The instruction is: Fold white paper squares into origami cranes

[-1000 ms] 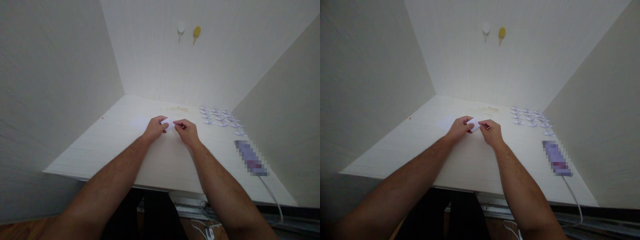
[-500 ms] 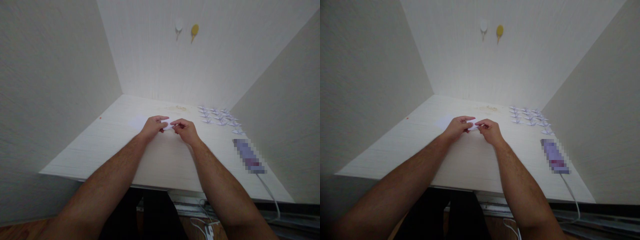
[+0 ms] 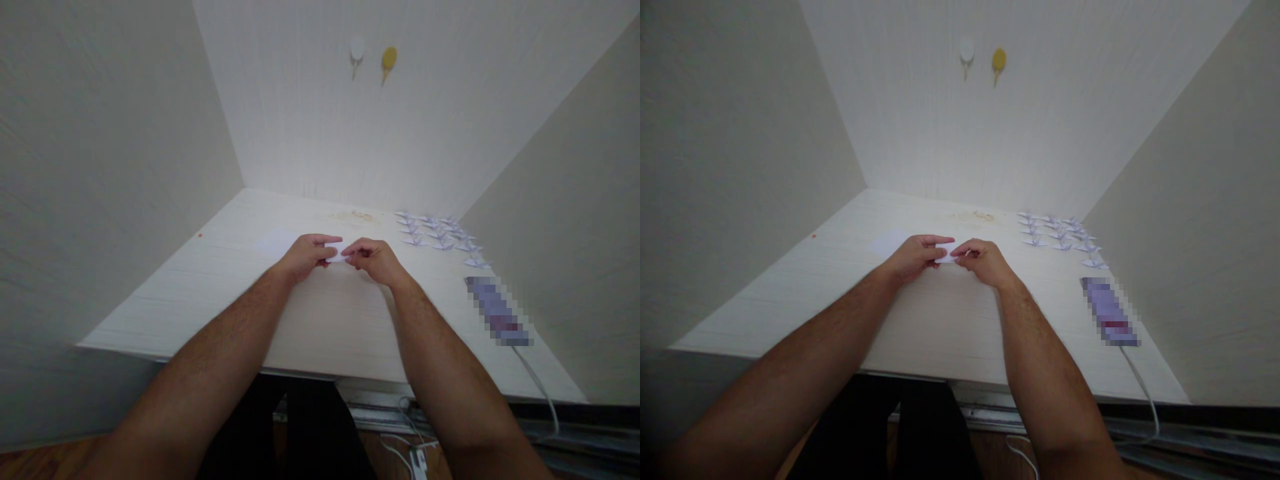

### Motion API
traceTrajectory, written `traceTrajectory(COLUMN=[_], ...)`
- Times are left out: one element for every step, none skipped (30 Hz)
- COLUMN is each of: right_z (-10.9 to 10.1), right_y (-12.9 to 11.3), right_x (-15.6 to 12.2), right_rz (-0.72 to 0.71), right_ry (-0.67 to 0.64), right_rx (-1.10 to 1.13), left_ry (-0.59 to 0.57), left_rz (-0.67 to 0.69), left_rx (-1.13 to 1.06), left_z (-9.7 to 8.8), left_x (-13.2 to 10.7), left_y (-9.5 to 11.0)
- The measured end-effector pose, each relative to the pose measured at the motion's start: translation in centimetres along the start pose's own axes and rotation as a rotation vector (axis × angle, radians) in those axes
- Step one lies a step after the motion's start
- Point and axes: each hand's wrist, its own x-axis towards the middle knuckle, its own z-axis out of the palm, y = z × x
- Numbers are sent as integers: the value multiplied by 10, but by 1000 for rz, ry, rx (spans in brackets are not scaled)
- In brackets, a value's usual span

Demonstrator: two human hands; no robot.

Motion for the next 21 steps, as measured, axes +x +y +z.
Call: traceTrajectory(right_z=[0, 0, 0, 0, 0, 0, 0, 0, 0, 0, 0, 0, 1, 1, 1, 1, 1, 1, 1, 1, 1], right_y=[0, -1, -1, -1, -2, -2, -2, -2, -3, -3, -4, -5, -6, -6, -7, -7, -8, -7, -7, -7, -6], right_x=[0, 0, 0, 1, 1, 1, 1, 2, 2, 2, 1, 1, 1, 1, 1, 1, 1, 1, 1, 1, 1], right_rz=[6, 6, 0, -9, -20, -32, -41, -43, -33, -11, 16, 41, 61, 72, 73, 70, 66, 64, 63, 63, 64], right_ry=[-1, 1, 4, 12, 24, 36, 47, 56, 53, 40, 21, 1, -13, -20, -16, -5, 6, 16, 24, 28, 30], right_rx=[18, 37, 57, 79, 96, 111, 124, 137, 148, 156, 163, 170, 173, 176, 178, 180, 180, 179, 180, 183, 188], left_ry=[-3, -5, -9, -13, -17, -22, -23, -23, -22, -18, -12, -5, 1, 5, 6, 5, 5, 5, 5, 8, 12], left_rz=[5, 10, 15, 21, 25, 27, 31, 36, 42, 51, 62, 74, 84, 92, 101, 108, 115, 120, 124, 126, 127], left_rx=[6, 13, 19, 24, 28, 32, 32, 33, 34, 35, 37, 40, 44, 50, 54, 56, 55, 52, 46, 39, 36], left_z=[0, -1, -1, -1, -1, -1, 0, 0, 0, 0, 1, 1, 1, 0, 0, 0, 0, 0, 1, 1, 2], left_x=[0, 0, 0, -1, -1, -2, -2, -3, -3, -3, -4, -4, -4, -4, -4, -4, -4, -4, -4, -4, -5], left_y=[0, 0, 0, 0, 1, 1, 1, 2, 2, 2, 2, 2, 2, 2, 1, 1, 1, 1, 2, 2, 3])
